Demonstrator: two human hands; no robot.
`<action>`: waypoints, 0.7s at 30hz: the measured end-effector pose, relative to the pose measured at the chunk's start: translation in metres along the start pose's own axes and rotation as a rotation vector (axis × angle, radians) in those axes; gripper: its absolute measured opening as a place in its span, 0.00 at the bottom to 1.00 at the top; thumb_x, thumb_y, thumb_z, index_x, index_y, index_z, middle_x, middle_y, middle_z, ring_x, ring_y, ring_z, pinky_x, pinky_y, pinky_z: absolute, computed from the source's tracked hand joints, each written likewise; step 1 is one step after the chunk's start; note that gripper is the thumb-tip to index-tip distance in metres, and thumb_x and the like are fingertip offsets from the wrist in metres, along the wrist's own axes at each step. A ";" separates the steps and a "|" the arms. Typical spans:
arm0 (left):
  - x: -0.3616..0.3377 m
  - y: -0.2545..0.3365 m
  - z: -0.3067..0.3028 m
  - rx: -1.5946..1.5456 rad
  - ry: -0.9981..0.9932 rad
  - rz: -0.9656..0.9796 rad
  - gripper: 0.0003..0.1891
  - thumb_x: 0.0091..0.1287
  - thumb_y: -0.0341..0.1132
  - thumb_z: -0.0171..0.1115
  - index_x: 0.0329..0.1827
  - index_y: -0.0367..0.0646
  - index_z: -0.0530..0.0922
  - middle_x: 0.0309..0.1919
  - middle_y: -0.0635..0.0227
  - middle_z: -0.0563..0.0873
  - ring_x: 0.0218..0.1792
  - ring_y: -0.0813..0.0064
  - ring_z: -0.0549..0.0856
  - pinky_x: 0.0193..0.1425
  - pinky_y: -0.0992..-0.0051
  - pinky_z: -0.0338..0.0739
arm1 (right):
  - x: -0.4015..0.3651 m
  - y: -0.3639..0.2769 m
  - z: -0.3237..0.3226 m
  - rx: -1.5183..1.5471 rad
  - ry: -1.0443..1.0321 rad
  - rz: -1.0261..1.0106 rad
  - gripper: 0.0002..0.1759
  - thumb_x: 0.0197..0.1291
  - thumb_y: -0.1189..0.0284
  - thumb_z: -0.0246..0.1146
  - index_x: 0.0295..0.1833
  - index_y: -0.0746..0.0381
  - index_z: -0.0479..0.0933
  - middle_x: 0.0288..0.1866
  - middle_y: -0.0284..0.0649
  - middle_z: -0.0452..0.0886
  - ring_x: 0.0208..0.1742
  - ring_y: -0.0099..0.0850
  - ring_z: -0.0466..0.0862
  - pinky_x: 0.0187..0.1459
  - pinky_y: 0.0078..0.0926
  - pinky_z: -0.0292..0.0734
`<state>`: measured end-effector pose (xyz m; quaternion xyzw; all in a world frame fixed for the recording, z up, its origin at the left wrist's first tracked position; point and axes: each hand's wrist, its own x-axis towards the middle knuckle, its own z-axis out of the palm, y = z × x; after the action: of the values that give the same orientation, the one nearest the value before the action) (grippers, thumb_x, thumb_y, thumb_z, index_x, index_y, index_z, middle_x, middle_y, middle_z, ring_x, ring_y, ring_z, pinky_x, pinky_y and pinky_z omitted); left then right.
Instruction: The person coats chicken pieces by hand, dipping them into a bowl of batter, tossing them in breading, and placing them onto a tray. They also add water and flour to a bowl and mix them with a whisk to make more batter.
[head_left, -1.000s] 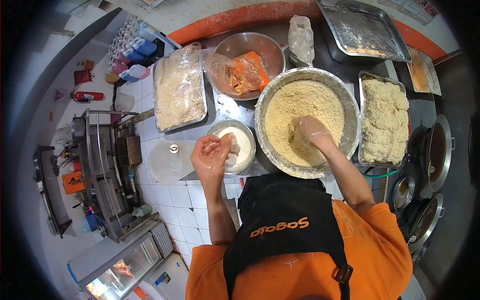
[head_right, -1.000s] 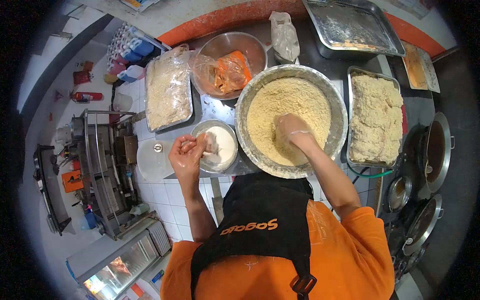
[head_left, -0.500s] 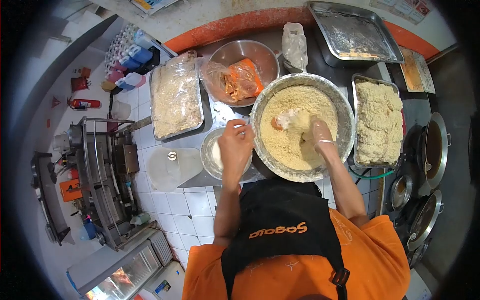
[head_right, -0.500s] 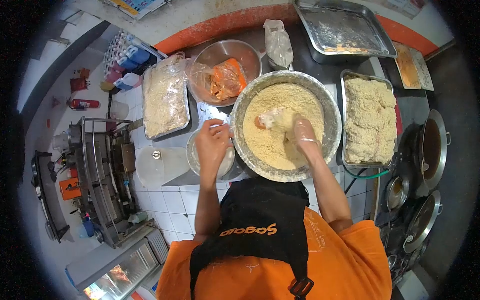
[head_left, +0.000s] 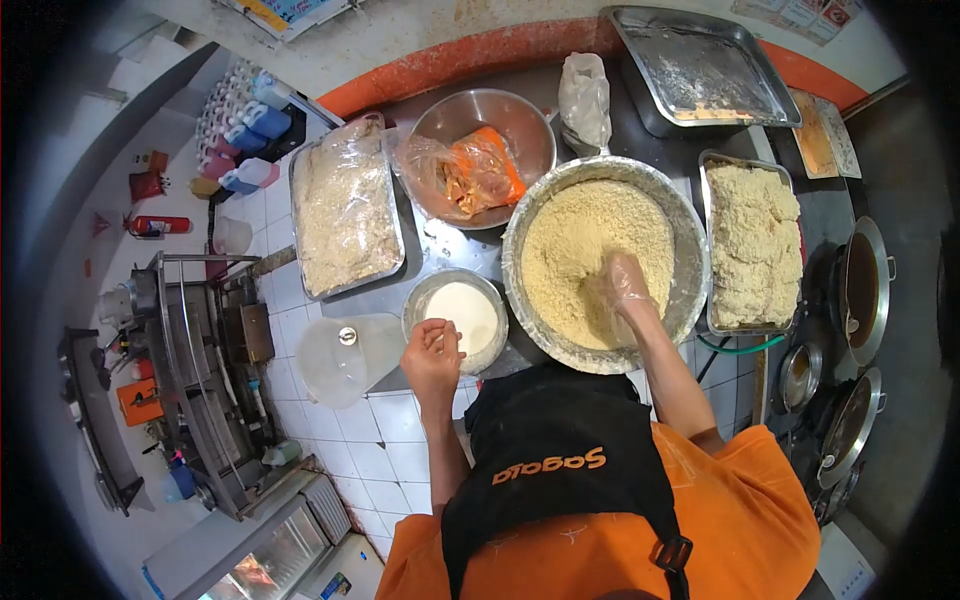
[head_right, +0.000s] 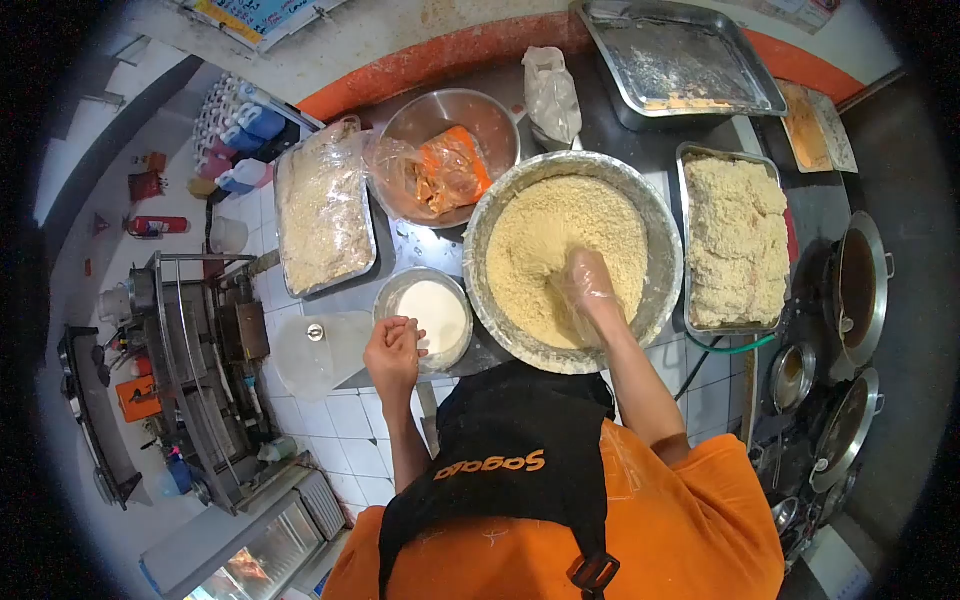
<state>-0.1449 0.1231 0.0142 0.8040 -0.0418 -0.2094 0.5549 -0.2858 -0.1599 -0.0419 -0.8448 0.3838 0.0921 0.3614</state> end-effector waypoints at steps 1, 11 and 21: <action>-0.002 -0.005 -0.006 0.014 0.008 -0.018 0.09 0.71 0.28 0.65 0.48 0.32 0.77 0.37 0.57 0.88 0.38 0.71 0.90 0.30 0.77 0.85 | -0.005 -0.006 -0.003 -0.005 -0.082 0.005 0.20 0.56 0.73 0.66 0.54 0.71 0.79 0.53 0.66 0.81 0.57 0.50 0.83 0.56 0.41 0.78; 0.005 -0.016 -0.010 0.018 -0.001 0.018 0.08 0.70 0.28 0.65 0.45 0.30 0.80 0.36 0.56 0.87 0.38 0.72 0.89 0.30 0.75 0.88 | -0.003 -0.044 -0.032 -0.112 -0.059 0.153 0.25 0.73 0.72 0.47 0.71 0.74 0.65 0.66 0.61 0.76 0.67 0.54 0.76 0.70 0.42 0.69; 0.003 -0.013 -0.010 0.018 -0.079 0.054 0.08 0.71 0.28 0.64 0.45 0.30 0.80 0.37 0.58 0.87 0.38 0.73 0.88 0.33 0.75 0.88 | 0.021 0.001 -0.011 0.448 0.086 0.057 0.33 0.56 0.56 0.74 0.59 0.68 0.78 0.54 0.52 0.84 0.53 0.44 0.84 0.56 0.38 0.77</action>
<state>-0.1401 0.1357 0.0043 0.7988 -0.0871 -0.2254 0.5509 -0.2731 -0.1800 -0.0432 -0.7353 0.4334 -0.0215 0.5205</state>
